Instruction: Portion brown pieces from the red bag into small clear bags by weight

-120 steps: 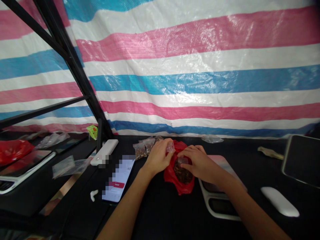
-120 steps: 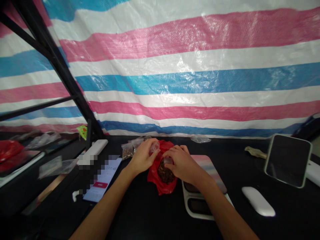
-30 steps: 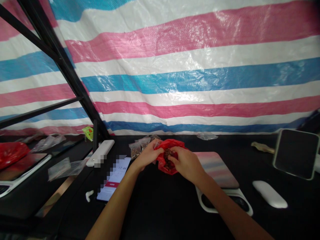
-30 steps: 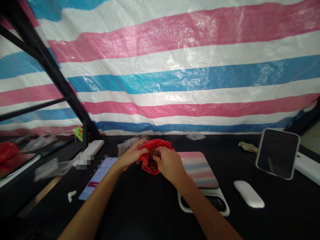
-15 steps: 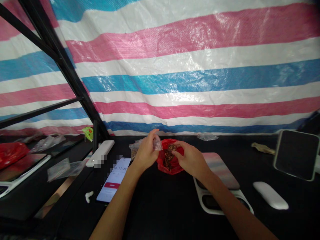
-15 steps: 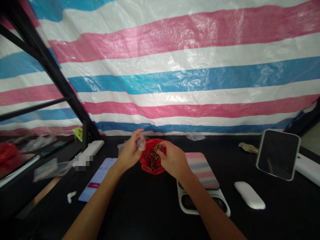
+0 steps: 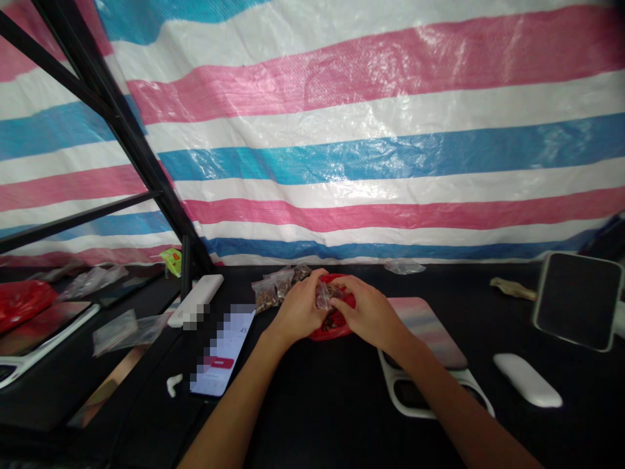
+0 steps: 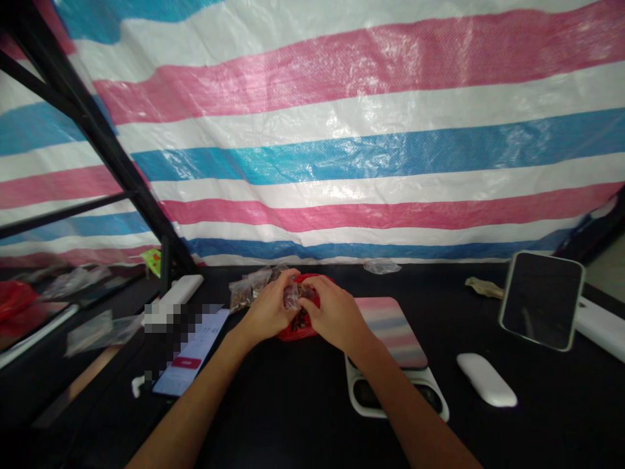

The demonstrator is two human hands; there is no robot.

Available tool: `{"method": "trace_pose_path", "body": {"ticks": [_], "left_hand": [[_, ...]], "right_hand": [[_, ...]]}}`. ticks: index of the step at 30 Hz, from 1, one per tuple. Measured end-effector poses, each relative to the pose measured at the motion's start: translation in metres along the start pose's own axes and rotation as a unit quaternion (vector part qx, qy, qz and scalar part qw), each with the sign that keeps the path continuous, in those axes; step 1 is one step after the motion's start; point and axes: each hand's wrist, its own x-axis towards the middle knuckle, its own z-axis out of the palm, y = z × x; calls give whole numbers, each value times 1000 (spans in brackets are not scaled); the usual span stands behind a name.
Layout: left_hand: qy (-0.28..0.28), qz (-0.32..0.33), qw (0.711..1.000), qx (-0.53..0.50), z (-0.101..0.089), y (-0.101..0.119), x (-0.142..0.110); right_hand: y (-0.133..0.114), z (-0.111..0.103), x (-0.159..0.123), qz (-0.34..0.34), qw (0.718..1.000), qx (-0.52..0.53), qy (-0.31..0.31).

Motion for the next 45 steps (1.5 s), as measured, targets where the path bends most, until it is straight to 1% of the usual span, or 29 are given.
{"method": "trace_pose_path", "body": {"ticks": [5,9,13,16,18,20,22,24,26,30,31,34,36,38,40,42,43,45], "left_hand": [[-8,2,1000,-29,1,4,-1],[-6,-29,997,-71,3,-1,0],[-8,-54,988,-146,6,-4,1],[-7,-44,980,-192,6,-1,1],[-1,-36,978,-205,5,1,1],[13,-39,981,-191,4,1,2],[25,-45,988,-148,4,-1,3],[18,-43,994,-99,5,-3,4],[8,-34,996,-81,6,-2,4],[4,-14,991,-133,6,5,4],[0,-13,989,-146,5,7,3],[2,-21,987,-158,3,11,2],[0,-28,988,-155,2,10,2],[-3,-37,988,-147,2,6,3],[7,-46,990,-131,1,1,4],[31,-51,993,-104,-2,-3,4],[45,-55,994,-83,-5,-5,5],[68,-80,994,-26,-11,-7,5]], "right_hand": [[7,4,2,-20,999,46,-3],[12,6,3,-56,994,89,-2],[13,4,3,-82,991,105,-6],[12,2,3,-87,991,102,-4],[10,1,3,-88,990,109,5],[6,0,3,-94,988,118,16],[2,-1,2,-108,986,125,23],[-1,-2,2,-134,982,129,17],[-3,-2,2,-138,983,123,11],[-2,-2,1,-76,993,90,24],[-2,-2,0,-73,994,84,26],[-4,-4,0,-115,989,86,25],[-6,-4,0,-147,983,103,28],[-7,-4,1,-156,981,111,42],[-4,-4,2,-132,983,96,79],[1,-2,2,-94,988,65,107],[5,-1,2,-80,990,46,104],[11,2,1,-67,996,-2,60]]}}
